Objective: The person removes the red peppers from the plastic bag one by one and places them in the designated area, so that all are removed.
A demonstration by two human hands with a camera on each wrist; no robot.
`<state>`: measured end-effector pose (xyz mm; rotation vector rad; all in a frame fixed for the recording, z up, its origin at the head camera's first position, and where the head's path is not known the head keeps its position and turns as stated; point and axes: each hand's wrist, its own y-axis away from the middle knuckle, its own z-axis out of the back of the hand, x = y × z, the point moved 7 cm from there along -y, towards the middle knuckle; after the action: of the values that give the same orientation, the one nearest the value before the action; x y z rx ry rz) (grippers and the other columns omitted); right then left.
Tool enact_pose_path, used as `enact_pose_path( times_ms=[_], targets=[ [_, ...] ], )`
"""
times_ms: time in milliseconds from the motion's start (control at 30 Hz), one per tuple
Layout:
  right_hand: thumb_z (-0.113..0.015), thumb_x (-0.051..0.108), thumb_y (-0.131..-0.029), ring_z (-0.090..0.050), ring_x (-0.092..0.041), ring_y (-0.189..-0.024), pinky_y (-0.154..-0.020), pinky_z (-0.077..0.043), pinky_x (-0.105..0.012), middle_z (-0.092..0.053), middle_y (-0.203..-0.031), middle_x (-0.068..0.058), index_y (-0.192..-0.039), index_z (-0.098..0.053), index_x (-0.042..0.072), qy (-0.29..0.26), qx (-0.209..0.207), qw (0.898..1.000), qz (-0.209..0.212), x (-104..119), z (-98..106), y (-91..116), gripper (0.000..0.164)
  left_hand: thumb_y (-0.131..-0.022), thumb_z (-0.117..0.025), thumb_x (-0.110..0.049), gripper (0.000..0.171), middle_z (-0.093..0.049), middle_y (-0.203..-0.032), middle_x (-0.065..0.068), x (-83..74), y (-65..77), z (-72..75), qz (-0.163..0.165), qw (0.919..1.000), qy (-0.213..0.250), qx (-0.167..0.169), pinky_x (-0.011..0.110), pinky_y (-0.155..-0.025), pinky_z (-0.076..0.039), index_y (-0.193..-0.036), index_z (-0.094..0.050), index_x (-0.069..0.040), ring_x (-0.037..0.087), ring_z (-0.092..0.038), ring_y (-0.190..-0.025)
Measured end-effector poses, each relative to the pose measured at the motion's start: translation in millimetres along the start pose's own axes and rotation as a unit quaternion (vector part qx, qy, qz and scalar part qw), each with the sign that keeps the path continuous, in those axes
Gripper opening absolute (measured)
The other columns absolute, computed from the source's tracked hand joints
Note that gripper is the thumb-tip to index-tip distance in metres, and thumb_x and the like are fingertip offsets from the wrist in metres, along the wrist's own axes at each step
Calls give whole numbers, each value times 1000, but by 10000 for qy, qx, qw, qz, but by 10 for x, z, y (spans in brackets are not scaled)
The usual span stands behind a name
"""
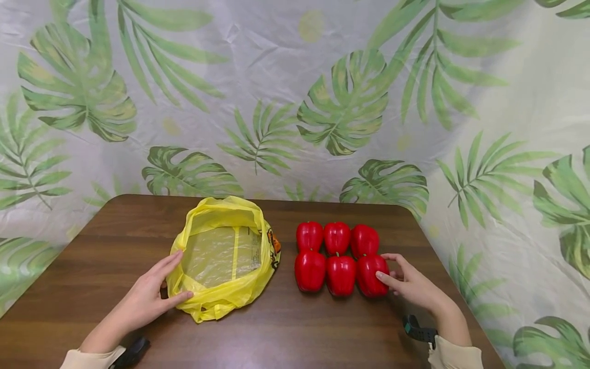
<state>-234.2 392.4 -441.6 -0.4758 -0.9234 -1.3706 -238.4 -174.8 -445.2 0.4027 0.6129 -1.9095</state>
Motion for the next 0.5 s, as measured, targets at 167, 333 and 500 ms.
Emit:
enact_pose_path(
  times_ms=[167, 333, 500],
  targets=[
    [-63, 28, -109, -69, -19, -103, -84, -62, -33, -67, -130, -23, -164, -22, 1, -41, 43, 10000, -76, 19, -10, 8, 73, -94, -83, -44, 92, -39, -167, 29, -1, 14, 23, 27, 10000, -11, -57, 68, -105, -53, -163, -42, 2, 54, -50, -144],
    [-62, 30, -110, -72, -27, -101, -84, -63, -34, -64, -133, -28, -166, -17, 1, -35, 85, 9997, -217, 36, 5, 28, 78, -93, -85, -42, 88, -38, -168, 27, -38, 15, 87, -42, 9996, -72, -252, 45, -85, -62, -161, -47, -1, 47, -61, -135],
    [-59, 32, -112, -73, -32, -112, -89, -63, -43, -57, -144, -38, -167, -17, 2, 218, 30, 9997, -129, 78, 56, 72, 75, -91, -88, -37, 86, -36, -169, 28, -103, 24, 185, -222, 9982, -194, -526, 40, -82, -60, -159, -49, 0, 41, -64, -127]
  ],
)
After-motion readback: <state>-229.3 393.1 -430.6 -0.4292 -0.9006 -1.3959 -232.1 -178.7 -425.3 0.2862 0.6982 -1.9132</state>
